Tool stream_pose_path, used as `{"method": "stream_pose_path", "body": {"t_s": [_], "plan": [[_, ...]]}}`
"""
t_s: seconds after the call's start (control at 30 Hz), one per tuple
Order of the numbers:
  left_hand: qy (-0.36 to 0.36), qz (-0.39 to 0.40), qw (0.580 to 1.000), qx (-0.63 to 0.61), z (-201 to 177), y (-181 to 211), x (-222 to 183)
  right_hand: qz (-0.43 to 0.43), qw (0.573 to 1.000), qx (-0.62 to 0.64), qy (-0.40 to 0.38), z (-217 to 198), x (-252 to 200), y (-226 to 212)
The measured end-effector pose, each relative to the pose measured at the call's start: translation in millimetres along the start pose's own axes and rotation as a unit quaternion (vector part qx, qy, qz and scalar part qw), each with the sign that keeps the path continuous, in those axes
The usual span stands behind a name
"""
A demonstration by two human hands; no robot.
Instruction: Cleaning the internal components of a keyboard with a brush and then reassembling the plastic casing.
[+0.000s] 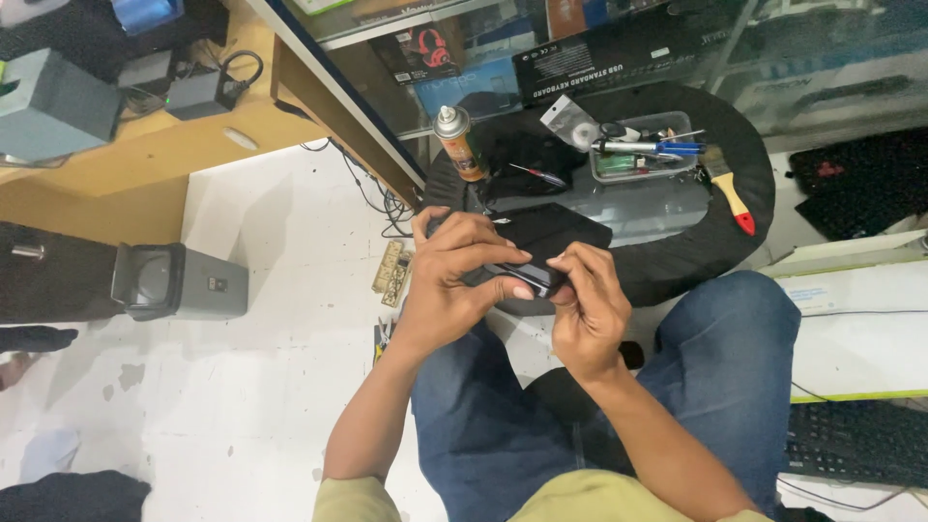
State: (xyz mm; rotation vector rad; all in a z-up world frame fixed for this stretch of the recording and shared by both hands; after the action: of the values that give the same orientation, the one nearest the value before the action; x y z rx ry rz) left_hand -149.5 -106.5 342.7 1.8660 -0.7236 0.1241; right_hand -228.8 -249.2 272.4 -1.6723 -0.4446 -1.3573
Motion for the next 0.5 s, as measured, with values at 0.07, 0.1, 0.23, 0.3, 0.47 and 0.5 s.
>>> {"method": "stream_pose_path", "body": {"t_s": [0.07,0.1,0.23,0.3,0.47,0.5], "plan": [[0.001,0.001,1.0,-0.001,0,-1,-1,0.002,1.0,0.0,-0.005,0,1,-1],[0.002,0.001,1.0,-0.003,1,-1,-1,0.005,1.0,-0.001,-0.011,0,1,-1],[0.0,0.004,1.0,0.006,-1,0,-2,0.025,0.998,0.055,-0.011,-2,2,2],[-0.001,0.001,1.0,0.007,1,3,-5,0.025,0.998,0.063,-0.011,-3,3,-2],[0.005,0.006,1.0,0.006,4,2,-7,0.042,0.998,0.035,-0.008,-4,13,-15],[0.009,0.005,1.0,0.003,5,3,-8,0.045,0.999,0.023,-0.008,-5,12,-15]]}}
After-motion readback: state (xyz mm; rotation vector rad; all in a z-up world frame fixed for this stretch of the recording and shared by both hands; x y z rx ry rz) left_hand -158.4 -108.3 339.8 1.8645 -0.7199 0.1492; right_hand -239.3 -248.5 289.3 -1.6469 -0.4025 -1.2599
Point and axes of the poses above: each hand's wrist, its own x-axis towards the middle knuckle, its own z-axis out of the palm, y = z × x, the point moved 7 cm from there along x, towards the middle knuckle, and after that the axes turned 14 degrees about -z, right-handed, at the moved point
